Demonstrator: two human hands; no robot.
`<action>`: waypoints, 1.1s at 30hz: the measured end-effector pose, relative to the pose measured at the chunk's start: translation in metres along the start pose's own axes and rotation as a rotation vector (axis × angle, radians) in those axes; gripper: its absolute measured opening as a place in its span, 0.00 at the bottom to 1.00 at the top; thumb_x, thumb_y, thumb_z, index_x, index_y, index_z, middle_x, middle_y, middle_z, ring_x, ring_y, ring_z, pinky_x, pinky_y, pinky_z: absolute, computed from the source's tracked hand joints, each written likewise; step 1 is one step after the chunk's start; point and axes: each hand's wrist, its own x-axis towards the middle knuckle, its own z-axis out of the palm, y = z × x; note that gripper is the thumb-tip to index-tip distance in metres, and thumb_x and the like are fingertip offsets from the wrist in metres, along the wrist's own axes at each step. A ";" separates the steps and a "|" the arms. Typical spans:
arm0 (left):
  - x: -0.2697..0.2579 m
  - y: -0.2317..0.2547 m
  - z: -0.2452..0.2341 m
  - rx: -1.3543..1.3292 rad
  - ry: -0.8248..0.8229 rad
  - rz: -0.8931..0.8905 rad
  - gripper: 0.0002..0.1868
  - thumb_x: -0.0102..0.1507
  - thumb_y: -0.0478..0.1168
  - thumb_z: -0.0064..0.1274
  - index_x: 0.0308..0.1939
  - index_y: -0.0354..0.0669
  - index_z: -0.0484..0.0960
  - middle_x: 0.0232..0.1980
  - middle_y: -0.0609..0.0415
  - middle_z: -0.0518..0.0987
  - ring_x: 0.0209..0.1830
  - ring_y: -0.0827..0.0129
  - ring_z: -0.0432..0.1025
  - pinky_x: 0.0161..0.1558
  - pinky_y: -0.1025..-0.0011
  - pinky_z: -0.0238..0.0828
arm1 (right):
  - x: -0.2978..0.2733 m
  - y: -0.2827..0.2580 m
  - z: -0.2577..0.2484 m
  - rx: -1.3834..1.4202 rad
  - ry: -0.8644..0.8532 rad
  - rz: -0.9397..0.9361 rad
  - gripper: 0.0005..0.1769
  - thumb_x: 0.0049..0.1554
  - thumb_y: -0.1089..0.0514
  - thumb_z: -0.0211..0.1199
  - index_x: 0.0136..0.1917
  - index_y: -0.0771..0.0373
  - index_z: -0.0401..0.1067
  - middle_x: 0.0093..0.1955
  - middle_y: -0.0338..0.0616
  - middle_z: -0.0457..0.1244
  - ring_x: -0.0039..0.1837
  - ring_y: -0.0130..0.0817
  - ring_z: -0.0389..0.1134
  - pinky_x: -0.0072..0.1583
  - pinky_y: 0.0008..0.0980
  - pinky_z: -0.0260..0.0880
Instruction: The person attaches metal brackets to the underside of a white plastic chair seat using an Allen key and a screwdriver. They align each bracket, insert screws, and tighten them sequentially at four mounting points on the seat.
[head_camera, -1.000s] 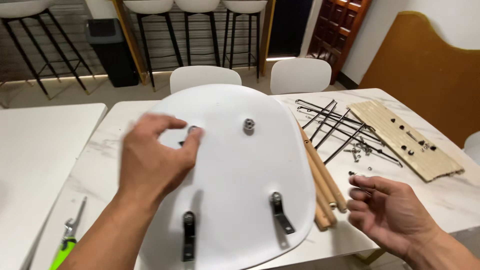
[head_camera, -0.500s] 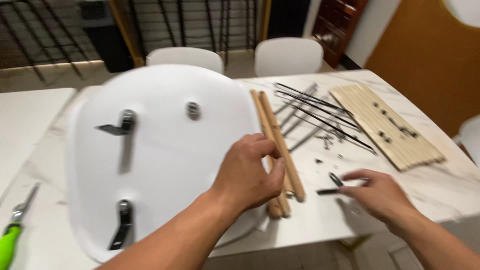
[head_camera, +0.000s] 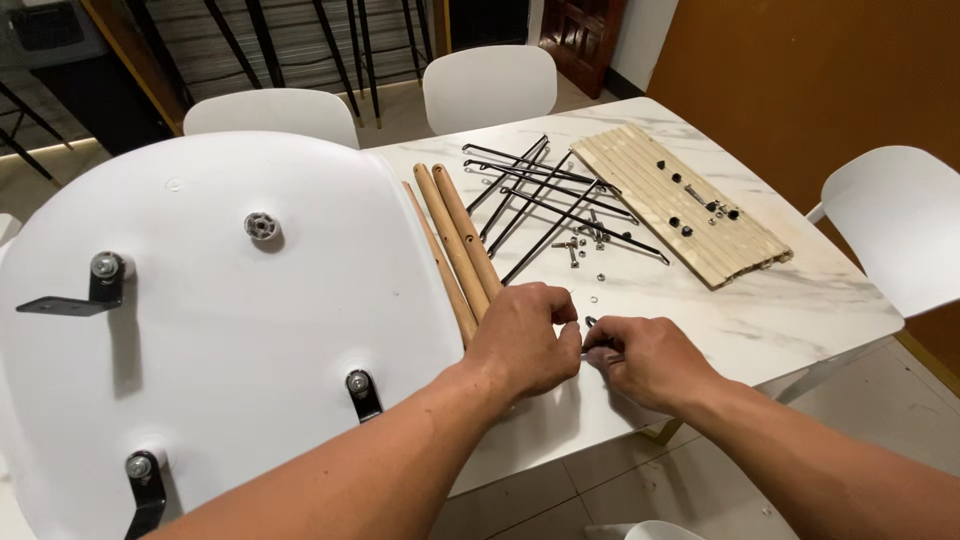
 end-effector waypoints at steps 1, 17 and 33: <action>-0.001 0.001 -0.001 -0.027 -0.001 -0.045 0.12 0.59 0.40 0.53 0.41 0.38 0.86 0.44 0.44 0.85 0.47 0.57 0.80 0.54 0.65 0.76 | -0.001 0.000 0.000 0.069 0.041 -0.007 0.13 0.59 0.50 0.62 0.55 0.52 0.79 0.47 0.41 0.74 0.49 0.34 0.75 0.56 0.36 0.73; -0.058 0.024 -0.038 -0.839 0.135 -0.738 0.20 0.66 0.48 0.52 0.45 0.32 0.86 0.36 0.51 0.83 0.33 0.70 0.74 0.36 0.71 0.72 | -0.060 -0.078 0.052 0.730 0.351 -0.018 0.10 0.59 0.56 0.62 0.50 0.61 0.80 0.31 0.42 0.68 0.32 0.26 0.62 0.36 0.28 0.64; -0.072 0.003 -0.072 -1.010 0.197 -0.917 0.17 0.72 0.38 0.38 0.59 0.38 0.78 0.40 0.46 0.80 0.29 0.66 0.76 0.35 0.70 0.80 | 0.002 -0.030 0.029 0.351 0.296 0.119 0.14 0.54 0.50 0.67 0.52 0.54 0.82 0.40 0.41 0.74 0.43 0.34 0.74 0.52 0.34 0.75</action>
